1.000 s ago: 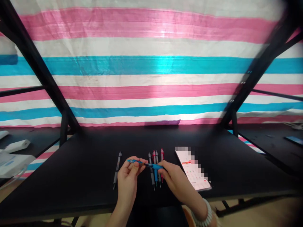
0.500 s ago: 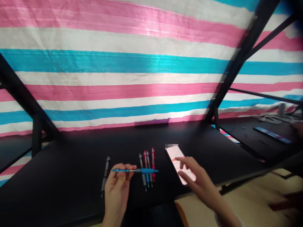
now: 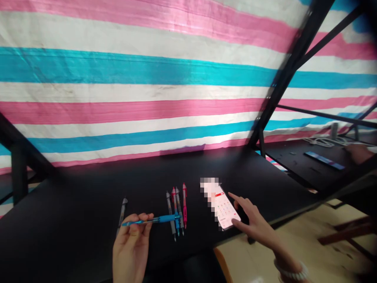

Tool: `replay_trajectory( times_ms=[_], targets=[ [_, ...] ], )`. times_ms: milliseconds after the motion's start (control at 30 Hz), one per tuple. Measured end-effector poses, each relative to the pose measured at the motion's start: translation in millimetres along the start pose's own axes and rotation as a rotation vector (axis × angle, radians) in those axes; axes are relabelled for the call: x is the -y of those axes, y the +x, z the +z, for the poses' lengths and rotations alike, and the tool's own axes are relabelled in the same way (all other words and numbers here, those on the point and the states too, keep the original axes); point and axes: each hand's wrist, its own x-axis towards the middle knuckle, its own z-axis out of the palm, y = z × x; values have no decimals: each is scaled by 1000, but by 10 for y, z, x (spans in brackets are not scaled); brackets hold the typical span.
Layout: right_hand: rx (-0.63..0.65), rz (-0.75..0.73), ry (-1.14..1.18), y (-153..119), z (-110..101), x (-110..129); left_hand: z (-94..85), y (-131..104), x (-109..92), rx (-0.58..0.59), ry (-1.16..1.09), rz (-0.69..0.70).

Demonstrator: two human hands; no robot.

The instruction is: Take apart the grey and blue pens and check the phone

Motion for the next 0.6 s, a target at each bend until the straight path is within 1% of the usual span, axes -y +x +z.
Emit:
replay_trajectory(
  times_ms=[167,267,367,467,600],
  targets=[
    [-43,84,-1,94,4,76,-6,3,6,-6,10,-2],
    [-18,95,12,105,6,67,-2,-2,0,-9,12,-1],
    [-48,92,41,97,5,63,5,-4,-6,-13,12,-6],
    [-92,29,79,103,-8,103,1,5,-4,-5,16,-7],
    [-65,-114,90,133,-27,172,-22,17,7,8,15,0]
  ],
)
